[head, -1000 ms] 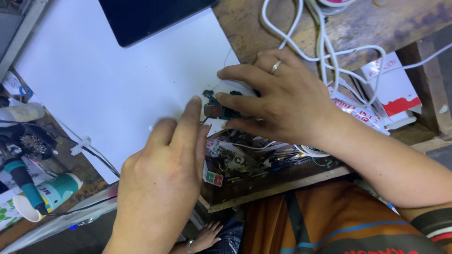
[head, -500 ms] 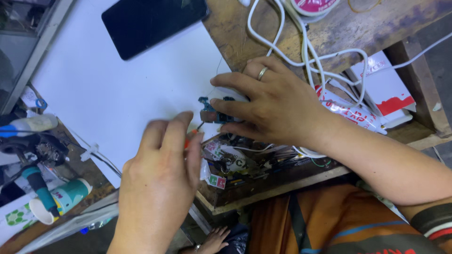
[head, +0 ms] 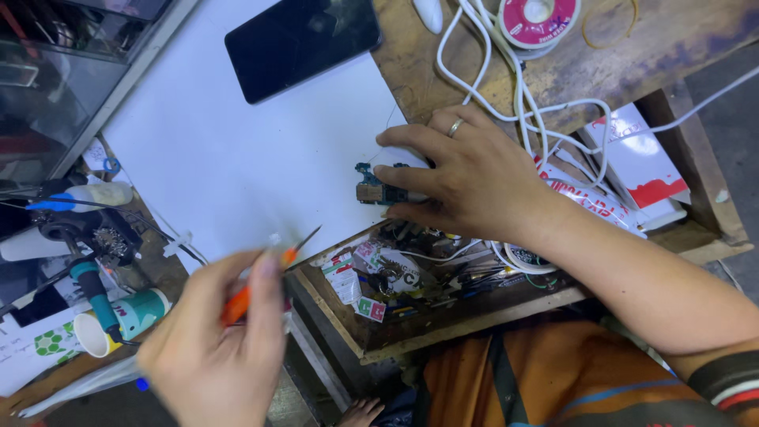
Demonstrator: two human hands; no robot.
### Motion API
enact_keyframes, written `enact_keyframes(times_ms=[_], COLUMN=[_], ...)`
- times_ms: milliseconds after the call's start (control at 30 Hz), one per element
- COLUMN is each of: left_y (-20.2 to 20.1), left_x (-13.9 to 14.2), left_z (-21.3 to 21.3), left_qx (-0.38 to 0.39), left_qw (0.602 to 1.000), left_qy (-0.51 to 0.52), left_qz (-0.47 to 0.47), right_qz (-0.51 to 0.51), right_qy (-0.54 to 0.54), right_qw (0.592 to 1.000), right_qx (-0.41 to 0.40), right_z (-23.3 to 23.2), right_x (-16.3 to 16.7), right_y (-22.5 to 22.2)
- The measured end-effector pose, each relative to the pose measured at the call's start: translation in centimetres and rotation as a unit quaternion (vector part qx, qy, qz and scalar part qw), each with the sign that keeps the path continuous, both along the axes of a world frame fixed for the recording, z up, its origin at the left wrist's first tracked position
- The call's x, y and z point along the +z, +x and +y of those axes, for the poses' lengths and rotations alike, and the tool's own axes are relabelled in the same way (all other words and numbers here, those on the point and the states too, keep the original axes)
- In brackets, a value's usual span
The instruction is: The person uses a soldering iron to work on a small circuit board placed on a white sheet. They briefly move a smartphone aside, then continue soldering specific points on the board while holding it steady with the other hand.
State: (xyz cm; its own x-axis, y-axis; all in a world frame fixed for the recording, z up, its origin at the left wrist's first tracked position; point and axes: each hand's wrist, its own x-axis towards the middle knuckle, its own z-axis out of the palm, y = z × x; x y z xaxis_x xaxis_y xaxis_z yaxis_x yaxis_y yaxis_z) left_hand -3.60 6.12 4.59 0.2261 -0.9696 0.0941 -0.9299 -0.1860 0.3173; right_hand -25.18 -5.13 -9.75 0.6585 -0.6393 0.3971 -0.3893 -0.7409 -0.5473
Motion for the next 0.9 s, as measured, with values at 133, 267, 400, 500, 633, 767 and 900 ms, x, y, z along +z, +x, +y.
enact_keyframes(times_ms=[133, 267, 400, 500, 633, 767, 900], left_y=[2.2, 2.2, 1.6, 1.7, 2.0, 2.5, 3.1], left_x=[-2.8, -10.0, -15.6, -17.9, -19.4, -20.0, -20.1], left_z=[5.8, 10.3, 13.3, 14.6, 15.4, 15.7, 15.9], left_qx=[0.095, 0.120, 0.115, 0.073, 0.022, 0.015, 0.011], left_qw=[0.992, 0.973, 0.971, 0.982, 0.991, 0.988, 0.983], left_qy=[0.037, 0.085, 0.041, 0.001, -0.031, -0.060, -0.052], left_qz=[0.077, 0.175, 0.204, 0.176, 0.129, 0.144, 0.174], right_qz=[0.000, 0.007, 0.017, 0.030, 0.055, 0.062, 0.077], right_qy=[-0.003, -0.007, -0.025, -0.019, -0.012, -0.012, -0.014], right_qw=[1.000, 1.000, 1.000, 0.999, 0.998, 0.998, 0.997], right_qx=[-0.004, -0.002, 0.007, 0.005, 0.006, 0.006, 0.002], right_z=[0.3, 0.4, 0.3, 0.6, 1.1, 1.4, 1.6], right_x=[0.3, 1.0, 1.7, 2.0, 2.2, 2.5, 2.7], right_y=[0.2, 0.6, 0.9, 1.4, 2.0, 2.5, 3.0])
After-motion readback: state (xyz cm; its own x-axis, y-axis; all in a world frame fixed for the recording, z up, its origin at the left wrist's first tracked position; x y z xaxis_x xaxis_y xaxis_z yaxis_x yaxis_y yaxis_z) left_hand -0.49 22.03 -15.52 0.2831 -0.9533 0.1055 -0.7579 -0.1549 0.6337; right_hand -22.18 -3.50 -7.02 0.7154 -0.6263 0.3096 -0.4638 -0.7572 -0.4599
